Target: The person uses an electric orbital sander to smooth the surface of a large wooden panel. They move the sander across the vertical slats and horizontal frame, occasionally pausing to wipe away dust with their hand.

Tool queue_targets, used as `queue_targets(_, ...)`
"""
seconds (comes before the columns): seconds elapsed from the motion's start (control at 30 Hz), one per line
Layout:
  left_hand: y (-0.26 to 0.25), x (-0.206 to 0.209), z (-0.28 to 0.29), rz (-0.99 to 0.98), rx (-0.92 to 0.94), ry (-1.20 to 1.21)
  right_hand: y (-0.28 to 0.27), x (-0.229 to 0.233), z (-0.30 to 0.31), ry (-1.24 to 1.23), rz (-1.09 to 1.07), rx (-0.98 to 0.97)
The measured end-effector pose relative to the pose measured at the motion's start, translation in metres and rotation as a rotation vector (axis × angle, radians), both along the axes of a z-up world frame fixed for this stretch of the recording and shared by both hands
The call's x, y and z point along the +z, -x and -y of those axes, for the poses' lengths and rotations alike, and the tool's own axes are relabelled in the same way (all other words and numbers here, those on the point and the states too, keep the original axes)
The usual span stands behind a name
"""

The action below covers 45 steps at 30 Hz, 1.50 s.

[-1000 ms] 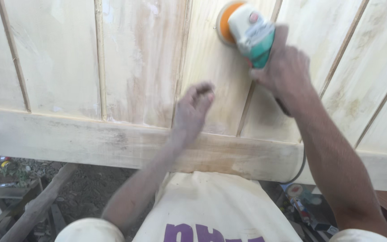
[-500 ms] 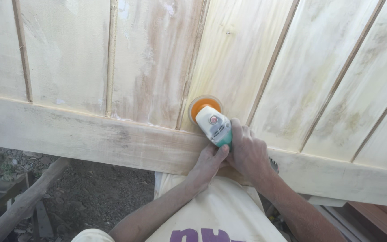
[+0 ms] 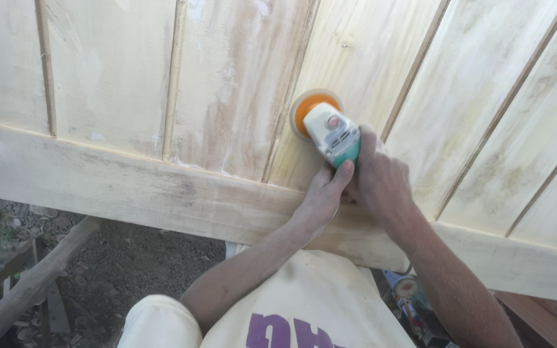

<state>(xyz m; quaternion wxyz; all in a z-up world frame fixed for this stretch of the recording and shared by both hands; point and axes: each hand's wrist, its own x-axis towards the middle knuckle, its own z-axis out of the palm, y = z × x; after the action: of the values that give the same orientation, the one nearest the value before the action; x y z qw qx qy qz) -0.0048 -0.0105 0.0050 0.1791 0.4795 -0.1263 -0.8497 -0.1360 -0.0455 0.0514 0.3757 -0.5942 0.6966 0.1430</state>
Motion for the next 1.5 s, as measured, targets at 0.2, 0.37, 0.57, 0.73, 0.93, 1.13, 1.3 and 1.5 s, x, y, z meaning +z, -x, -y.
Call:
queue_targets(0.2,-0.045,0.004,-0.062,-0.018,0.002,0.076,-0.033,0.007,-0.035,0.076,0.107,0.121)
queue_targets(0.37,-0.054,-0.001,-0.081,-0.064,-0.037,-0.034,-0.039,0.010,-0.044,0.067,0.141,0.116)
queue_targets(0.57,-0.029,-0.022,-0.050,-0.013,-0.015,0.167,-0.023,0.003,-0.013,0.024,0.047,0.074)
queue_targets(0.73,-0.001,-0.025,0.002,-0.012,-0.069,0.150,-0.006,0.001,0.030,0.094,0.026,0.036)
queue_targets(0.93,0.040,-0.031,0.081,0.042,0.008,0.287,0.020,-0.012,0.094,0.089,-0.044,-0.009)
queue_targets(1.13,0.075,-0.045,0.166,0.157,0.009,0.378,0.045,-0.025,0.168,0.210,-0.051,-0.064)
queue_targets(1.3,0.103,-0.061,0.235,0.214,-0.037,0.388,0.070,-0.043,0.226,0.276,-0.090,-0.106)
queue_targets(1.5,0.129,-0.085,0.310,0.265,-0.018,0.437,0.099,-0.075,0.293,0.394,-0.105,-0.072)
